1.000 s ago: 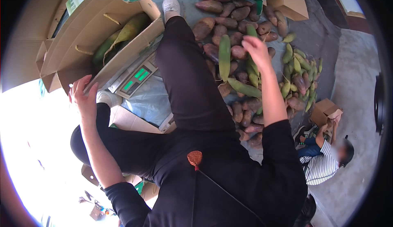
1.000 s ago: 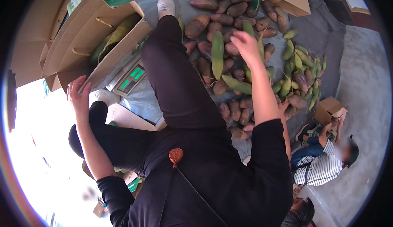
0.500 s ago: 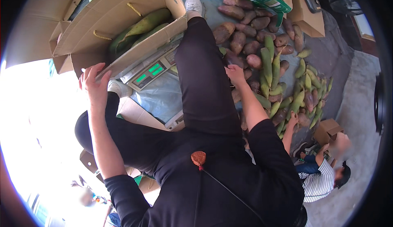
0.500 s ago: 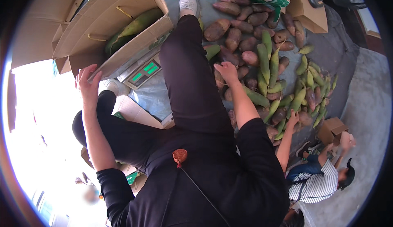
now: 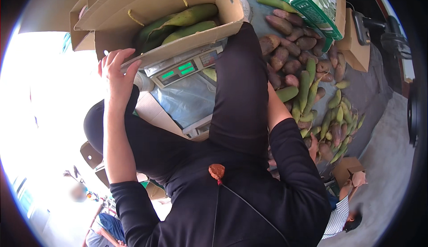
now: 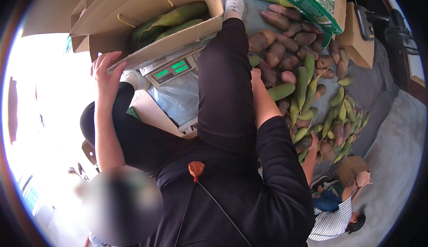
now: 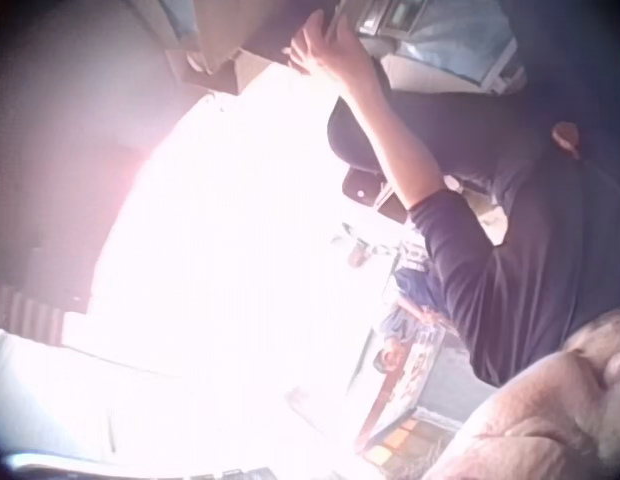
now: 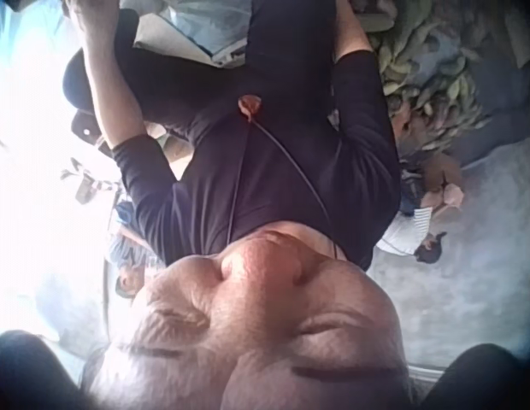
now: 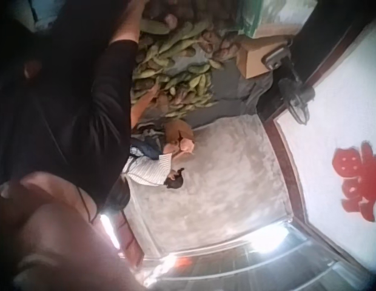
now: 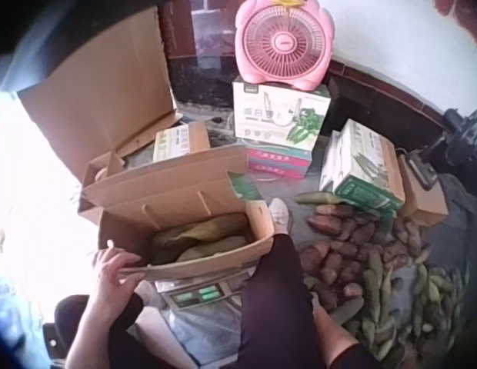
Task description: Sort and package fresh vegetables from a floor pile into cardboard boxes for shipping.
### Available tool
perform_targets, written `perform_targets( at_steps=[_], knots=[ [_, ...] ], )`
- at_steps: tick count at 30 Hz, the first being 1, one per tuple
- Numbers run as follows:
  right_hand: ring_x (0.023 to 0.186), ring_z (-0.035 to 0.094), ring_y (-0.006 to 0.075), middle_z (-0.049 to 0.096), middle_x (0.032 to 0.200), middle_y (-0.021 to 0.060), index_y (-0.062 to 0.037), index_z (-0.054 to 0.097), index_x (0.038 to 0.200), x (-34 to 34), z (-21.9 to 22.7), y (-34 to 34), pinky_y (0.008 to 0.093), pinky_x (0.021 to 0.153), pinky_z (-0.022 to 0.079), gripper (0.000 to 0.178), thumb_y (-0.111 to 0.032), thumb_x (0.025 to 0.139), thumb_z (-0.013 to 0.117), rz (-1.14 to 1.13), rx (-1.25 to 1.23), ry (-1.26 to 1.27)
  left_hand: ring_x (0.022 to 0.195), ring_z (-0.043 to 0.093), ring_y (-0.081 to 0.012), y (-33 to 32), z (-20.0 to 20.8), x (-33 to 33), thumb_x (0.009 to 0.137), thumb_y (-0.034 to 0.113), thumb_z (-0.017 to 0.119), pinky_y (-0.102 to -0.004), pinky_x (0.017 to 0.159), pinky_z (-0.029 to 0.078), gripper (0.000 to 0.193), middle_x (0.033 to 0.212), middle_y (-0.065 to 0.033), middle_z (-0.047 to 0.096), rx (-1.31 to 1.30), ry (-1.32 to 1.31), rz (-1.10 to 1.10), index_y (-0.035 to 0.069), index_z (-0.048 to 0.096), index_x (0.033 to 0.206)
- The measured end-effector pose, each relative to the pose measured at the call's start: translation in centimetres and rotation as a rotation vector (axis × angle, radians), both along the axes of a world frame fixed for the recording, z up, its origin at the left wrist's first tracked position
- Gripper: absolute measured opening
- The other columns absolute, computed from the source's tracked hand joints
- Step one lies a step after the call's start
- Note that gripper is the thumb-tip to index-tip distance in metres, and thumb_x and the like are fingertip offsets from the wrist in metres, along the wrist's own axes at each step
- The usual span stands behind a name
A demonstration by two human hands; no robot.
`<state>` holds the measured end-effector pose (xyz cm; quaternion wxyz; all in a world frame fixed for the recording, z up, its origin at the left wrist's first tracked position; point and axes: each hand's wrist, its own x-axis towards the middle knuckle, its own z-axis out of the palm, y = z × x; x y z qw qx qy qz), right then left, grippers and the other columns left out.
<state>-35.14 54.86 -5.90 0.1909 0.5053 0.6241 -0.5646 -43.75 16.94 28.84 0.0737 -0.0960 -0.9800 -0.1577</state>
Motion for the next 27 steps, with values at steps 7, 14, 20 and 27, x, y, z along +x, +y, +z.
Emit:
perform_targets(
  at_steps=[7, 14, 20, 27],
  knots=[
    [0.071, 0.058, 0.0171, 0.062, 0.084, 0.0080, 0.0007, 0.059, 0.097, -1.1, 8.0, 3.2, 0.0333, 0.064, 0.047, 0.031, -0.024, 0.080, 0.069, 0.043, 0.063, 0.439, 0.100, 0.054, -0.0234, 0.2, 0.6, -0.3, 0.072, 0.018, 0.069, -0.0367, 0.096, 0.032, 0.027, 0.099, -0.0044, 0.063, -0.013, -0.002, -0.001, 0.012, 0.067, 0.098],
    [0.085, 0.058, 0.0126, 0.063, 0.096, 0.0058, 0.0004, 0.058, 0.102, -5.3, 23.8, 3.8, 0.0274, 0.078, 0.045, 0.035, -0.010, 0.073, 0.074, 0.085, 0.167, 0.679, 0.097, 0.054, -0.0219, 0.1, 0.1, -0.3, 0.071, 0.019, 0.070, -0.0363, 0.094, 0.033, 0.026, 0.097, -0.0028, 0.063, -0.008, 0.008, 0.011, 0.013, 0.067, 0.096],
    [0.084, 0.061, 0.0156, 0.062, 0.099, 0.0112, 0.0060, 0.052, 0.110, -9.2, 38.1, 1.5, 0.0292, 0.077, 0.051, 0.044, -0.005, 0.073, 0.074, 0.326, 0.291, 1.086, 0.101, 0.053, -0.0206, -0.6, 0.3, 0.2, 0.074, 0.020, 0.070, -0.0402, 0.101, 0.025, 0.024, 0.098, -0.0012, 0.061, 0.041, -0.027, 0.034, 0.014, 0.066, 0.097],
    [0.088, 0.062, 0.0247, 0.062, 0.100, 0.0194, 0.0067, 0.051, 0.115, -12.6, 49.3, -9.5, 0.0330, 0.078, 0.048, 0.057, -0.027, 0.075, 0.073, 0.782, 0.374, 1.245, 0.087, 0.060, -0.0197, -0.5, -0.2, -0.5, 0.073, 0.015, 0.069, -0.0336, 0.090, 0.038, 0.020, 0.091, -0.0055, 0.064, 0.051, 0.057, 0.019, 0.008, 0.068, 0.092]
  ],
)
